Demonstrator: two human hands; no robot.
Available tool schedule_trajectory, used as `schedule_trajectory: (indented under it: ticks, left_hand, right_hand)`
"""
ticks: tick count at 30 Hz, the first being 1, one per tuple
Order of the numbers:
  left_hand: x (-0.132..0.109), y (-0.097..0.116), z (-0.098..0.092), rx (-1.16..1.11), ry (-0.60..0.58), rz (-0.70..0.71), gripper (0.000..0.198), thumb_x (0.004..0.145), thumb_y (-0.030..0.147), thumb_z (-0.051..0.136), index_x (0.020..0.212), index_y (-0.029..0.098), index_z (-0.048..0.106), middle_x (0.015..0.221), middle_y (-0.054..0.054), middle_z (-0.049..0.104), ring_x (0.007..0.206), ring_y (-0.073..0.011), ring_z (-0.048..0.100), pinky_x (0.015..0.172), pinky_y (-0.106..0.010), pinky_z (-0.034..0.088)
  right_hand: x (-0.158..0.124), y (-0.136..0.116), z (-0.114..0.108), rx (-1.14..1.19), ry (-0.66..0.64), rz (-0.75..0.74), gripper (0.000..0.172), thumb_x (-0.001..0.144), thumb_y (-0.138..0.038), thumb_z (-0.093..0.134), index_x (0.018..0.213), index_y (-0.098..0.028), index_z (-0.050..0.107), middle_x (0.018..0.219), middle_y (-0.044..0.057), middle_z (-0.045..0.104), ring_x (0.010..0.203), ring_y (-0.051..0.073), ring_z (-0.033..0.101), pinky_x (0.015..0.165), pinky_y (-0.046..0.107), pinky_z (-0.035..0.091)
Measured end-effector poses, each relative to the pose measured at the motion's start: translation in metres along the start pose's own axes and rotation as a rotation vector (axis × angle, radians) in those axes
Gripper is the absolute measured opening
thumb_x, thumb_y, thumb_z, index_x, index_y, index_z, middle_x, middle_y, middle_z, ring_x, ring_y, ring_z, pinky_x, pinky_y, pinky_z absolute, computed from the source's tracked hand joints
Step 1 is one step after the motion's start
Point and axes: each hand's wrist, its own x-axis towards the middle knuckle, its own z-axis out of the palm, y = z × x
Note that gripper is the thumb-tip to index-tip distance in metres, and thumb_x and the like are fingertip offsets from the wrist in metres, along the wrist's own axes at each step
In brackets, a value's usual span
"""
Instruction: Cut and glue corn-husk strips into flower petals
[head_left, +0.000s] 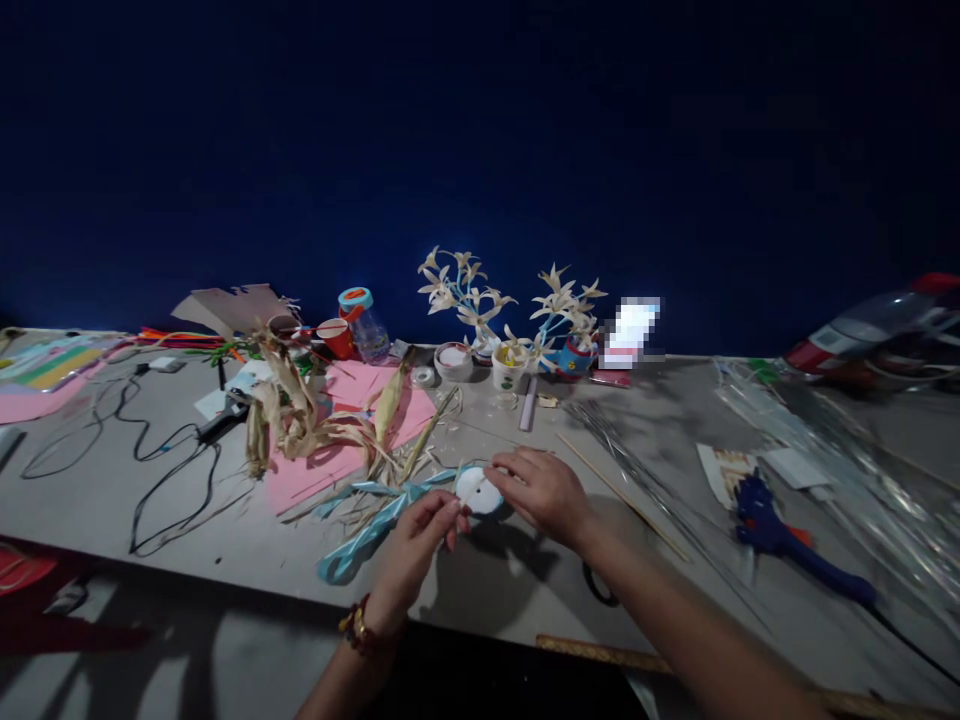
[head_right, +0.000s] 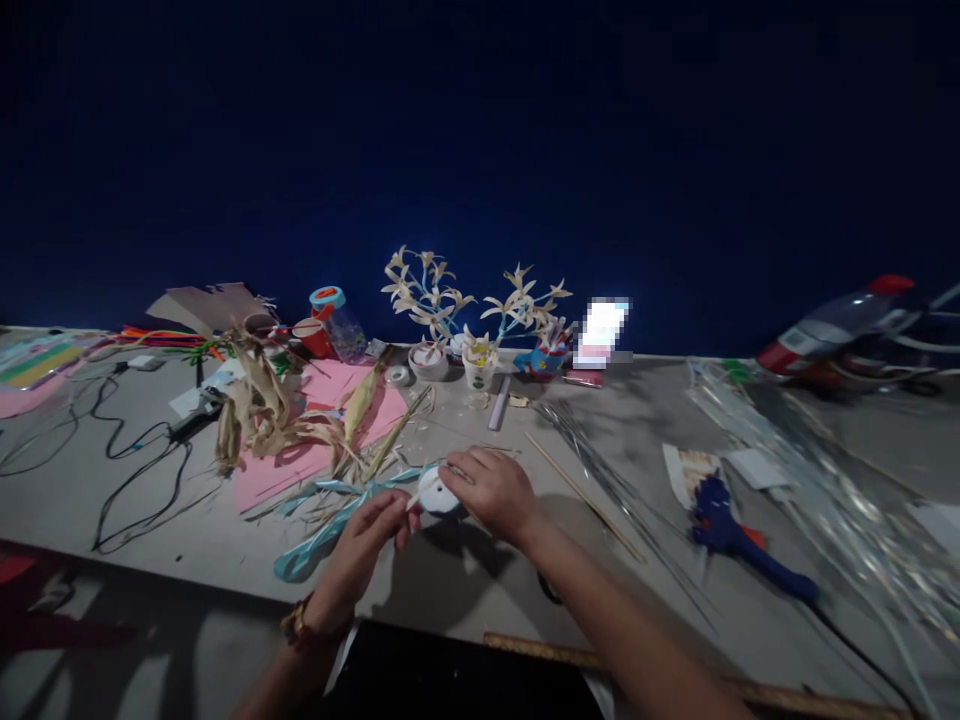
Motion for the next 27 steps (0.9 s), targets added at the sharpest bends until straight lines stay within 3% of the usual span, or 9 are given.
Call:
schedule_trajectory:
  ticks: [4, 8, 11, 15, 20, 27]
  left_hand:
    - [-0.001, 0.005, 0.01, -0.086, -0.027, -0.062, 0.029, 0.079, 0.042, 0.077, 0.072, 0.017, 0.066, 0.063, 0.002, 0.063, 0.056, -0.0101, 0.047, 0.058, -0.022, 0.037]
    - [-0.009, 0.004, 0.016, -0.081, 0.05, -0.047, 0.027, 0.077, 0.042, 0.078, 0.07, 0.017, 0.07, 0.066, -0.001, 0.068, 0.062, -0.0125, 0.052, 0.062, -0.023, 0.041]
    - [-0.015, 0.0, 0.024, -0.087, 0.084, -0.048, 0.029, 0.075, 0.043, 0.08, 0.069, 0.017, 0.071, 0.065, -0.001, 0.068, 0.062, -0.0131, 0.053, 0.064, -0.024, 0.042]
    - [-0.02, -0.007, 0.032, -0.093, 0.042, -0.066, 0.027, 0.075, 0.043, 0.081, 0.071, 0.017, 0.073, 0.066, -0.001, 0.068, 0.067, -0.0146, 0.056, 0.067, -0.025, 0.044]
    - [-0.024, -0.007, 0.028, -0.082, 0.002, -0.032, 0.022, 0.079, 0.039, 0.078, 0.081, 0.017, 0.073, 0.077, -0.002, 0.07, 0.075, -0.0162, 0.061, 0.073, -0.026, 0.046]
    - [-0.028, -0.006, 0.029, -0.142, -0.018, -0.093, 0.022, 0.079, 0.036, 0.078, 0.076, 0.016, 0.069, 0.071, -0.001, 0.068, 0.07, -0.0142, 0.058, 0.071, -0.024, 0.044]
  right_hand:
    - [-0.014, -0.01, -0.002, 0.144, 0.112, 0.064, 0.027, 0.099, -0.019, 0.049, 0.115, -0.023, 0.07, 0.114, 0.011, 0.072, 0.097, 0.024, 0.065, 0.082, 0.034, 0.051]
    - [-0.024, -0.031, -0.003, 0.531, 0.268, 0.407, 0.018, 0.098, -0.027, 0.055, 0.109, -0.021, 0.068, 0.108, 0.01, 0.068, 0.083, 0.019, 0.065, 0.076, 0.031, 0.054]
    - [-0.022, -0.049, -0.002, 0.945, 0.264, 0.615, 0.017, 0.091, -0.036, 0.065, 0.099, -0.02, 0.066, 0.09, 0.004, 0.066, 0.069, 0.015, 0.06, 0.062, 0.026, 0.05]
    - [-0.015, -0.06, 0.001, 1.313, 0.202, 0.747, 0.027, 0.084, -0.044, 0.071, 0.079, -0.019, 0.063, 0.075, -0.001, 0.059, 0.063, 0.013, 0.054, 0.052, 0.021, 0.044]
    - [-0.015, -0.056, 0.002, 1.43, 0.222, 0.843, 0.036, 0.079, -0.05, 0.077, 0.073, -0.019, 0.06, 0.07, -0.004, 0.053, 0.056, 0.01, 0.048, 0.046, 0.019, 0.041]
    - [-0.018, -0.06, -0.003, 1.497, 0.198, 0.867, 0.037, 0.078, -0.051, 0.078, 0.073, -0.019, 0.06, 0.068, -0.005, 0.053, 0.054, 0.009, 0.045, 0.047, 0.019, 0.041]
